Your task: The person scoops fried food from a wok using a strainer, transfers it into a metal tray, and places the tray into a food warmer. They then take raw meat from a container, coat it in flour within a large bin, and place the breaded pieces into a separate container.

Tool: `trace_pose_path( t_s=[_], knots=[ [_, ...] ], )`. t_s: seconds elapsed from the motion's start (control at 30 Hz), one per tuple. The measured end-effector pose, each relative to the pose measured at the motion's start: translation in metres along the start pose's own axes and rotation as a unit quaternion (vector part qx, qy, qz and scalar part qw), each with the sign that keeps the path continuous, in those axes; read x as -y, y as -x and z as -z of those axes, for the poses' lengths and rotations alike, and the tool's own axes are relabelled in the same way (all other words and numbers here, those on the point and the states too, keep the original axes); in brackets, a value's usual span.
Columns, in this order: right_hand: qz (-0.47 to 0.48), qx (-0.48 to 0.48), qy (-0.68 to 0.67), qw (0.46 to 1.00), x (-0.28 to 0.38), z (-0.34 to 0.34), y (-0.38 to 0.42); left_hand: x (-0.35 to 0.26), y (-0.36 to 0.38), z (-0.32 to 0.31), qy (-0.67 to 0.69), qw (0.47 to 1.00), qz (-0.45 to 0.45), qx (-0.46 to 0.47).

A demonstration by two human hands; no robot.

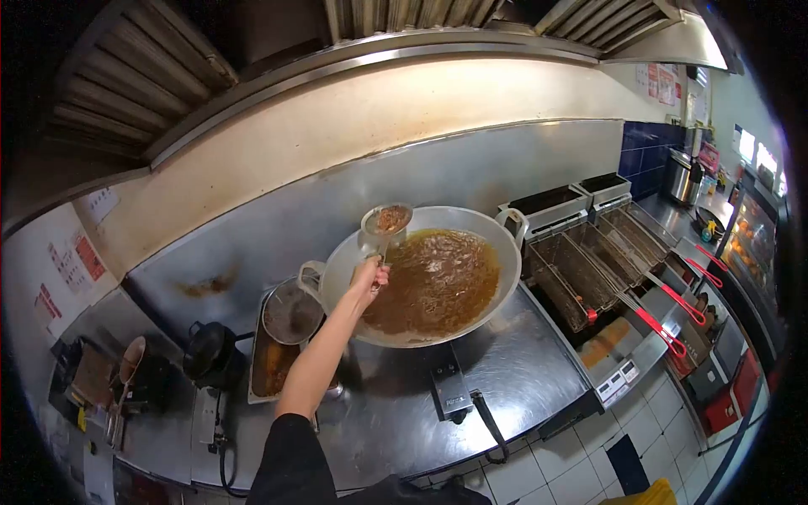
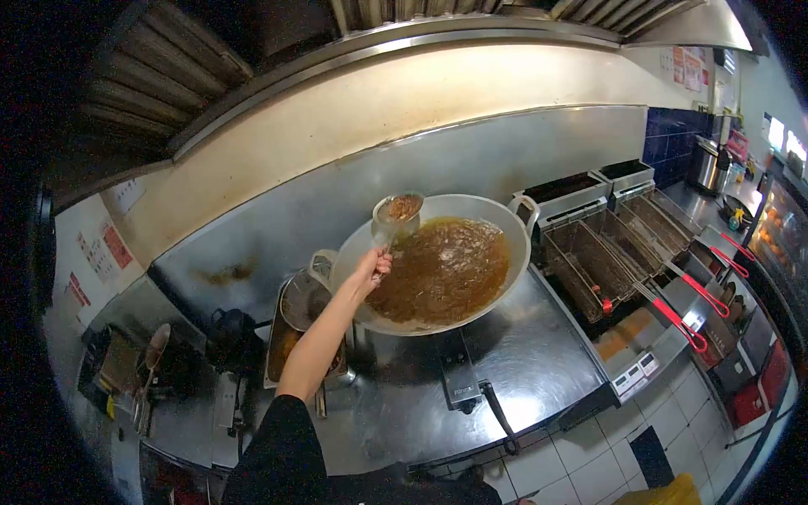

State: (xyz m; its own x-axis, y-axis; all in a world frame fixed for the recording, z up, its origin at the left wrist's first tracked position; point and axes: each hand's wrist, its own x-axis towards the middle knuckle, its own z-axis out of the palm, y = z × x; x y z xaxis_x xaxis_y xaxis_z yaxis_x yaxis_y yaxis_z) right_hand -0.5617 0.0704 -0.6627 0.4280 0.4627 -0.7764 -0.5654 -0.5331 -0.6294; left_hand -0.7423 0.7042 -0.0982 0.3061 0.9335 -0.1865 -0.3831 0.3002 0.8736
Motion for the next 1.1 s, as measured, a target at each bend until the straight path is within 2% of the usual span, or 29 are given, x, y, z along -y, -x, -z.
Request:
trace_pose_path(
  t_s=[0.13, 0.23, 0.3, 0.33, 0.4, 0.5, 0.67, 0.73, 0.8, 0.87, 0.93, 1.0, 1.07, 1.1],
  knots=[
    [0.013, -0.035, 0.049, 0.998, 0.042, -0.011, -0.008, -0.023, 0.059, 0.004, 0.01, 1.0, -0.008, 0.018],
    [0.014, -0.054, 0.084, 0.995, 0.069, -0.02, -0.024, -0.034, 0.099, 0.013, -0.038, 0.997, -0.009, 0.061],
    [-0.052, -0.11, 0.002, 0.993, 0.082, -0.023, -0.035, -0.032, 0.119, 0.027, -0.05, 0.997, -0.003, 0.066],
    [-0.054, -0.113, 0.007, 0.992, 0.086, -0.024, -0.035, -0.032, 0.129, 0.033, -0.066, 0.995, 0.0, 0.076],
    [-0.024, -0.074, 0.0, 0.997, 0.092, -0.026, -0.033, -0.034, 0.143, 0.047, -0.086, 0.994, 0.015, 0.072],
    [-0.017, -0.074, 0.011, 0.997, 0.095, -0.041, -0.014, -0.04, 0.162, 0.07, -0.088, 0.99, 0.077, 0.078],
    [-0.057, -0.045, 0.035, 0.997, 0.068, -0.069, -0.015, -0.058, 0.22, 0.118, -0.085, 0.993, 0.036, 0.072],
    [-0.064, -0.031, 0.085, 0.994, 0.06, -0.09, -0.004, -0.07, 0.252, 0.14, -0.108, 0.994, -0.011, 0.034],
    [-0.052, -0.01, 0.078, 0.996, 0.053, -0.109, 0.007, -0.072, 0.276, 0.178, -0.095, 0.995, -0.016, 0.003],
    [0.0, 0.003, 0.115, 0.993, 0.047, -0.136, 0.018, -0.072, 0.302, 0.214, -0.115, 0.991, -0.048, -0.052],
    [0.012, 0.006, 0.169, 0.986, 0.054, -0.158, 0.045, -0.061, 0.325, 0.254, -0.103, 0.99, -0.056, -0.074],
    [0.026, 0.01, 0.226, 0.974, 0.061, -0.179, 0.065, -0.044, 0.348, 0.289, -0.179, 0.974, -0.061, -0.125],
    [0.069, 0.026, 0.209, 0.975, 0.048, -0.186, 0.064, -0.012, 0.367, 0.331, -0.201, 0.962, -0.054, -0.177],
    [0.065, 0.031, 0.223, 0.972, 0.049, -0.189, 0.07, 0.012, 0.372, 0.359, -0.32, 0.918, -0.088, -0.215]
  ],
)
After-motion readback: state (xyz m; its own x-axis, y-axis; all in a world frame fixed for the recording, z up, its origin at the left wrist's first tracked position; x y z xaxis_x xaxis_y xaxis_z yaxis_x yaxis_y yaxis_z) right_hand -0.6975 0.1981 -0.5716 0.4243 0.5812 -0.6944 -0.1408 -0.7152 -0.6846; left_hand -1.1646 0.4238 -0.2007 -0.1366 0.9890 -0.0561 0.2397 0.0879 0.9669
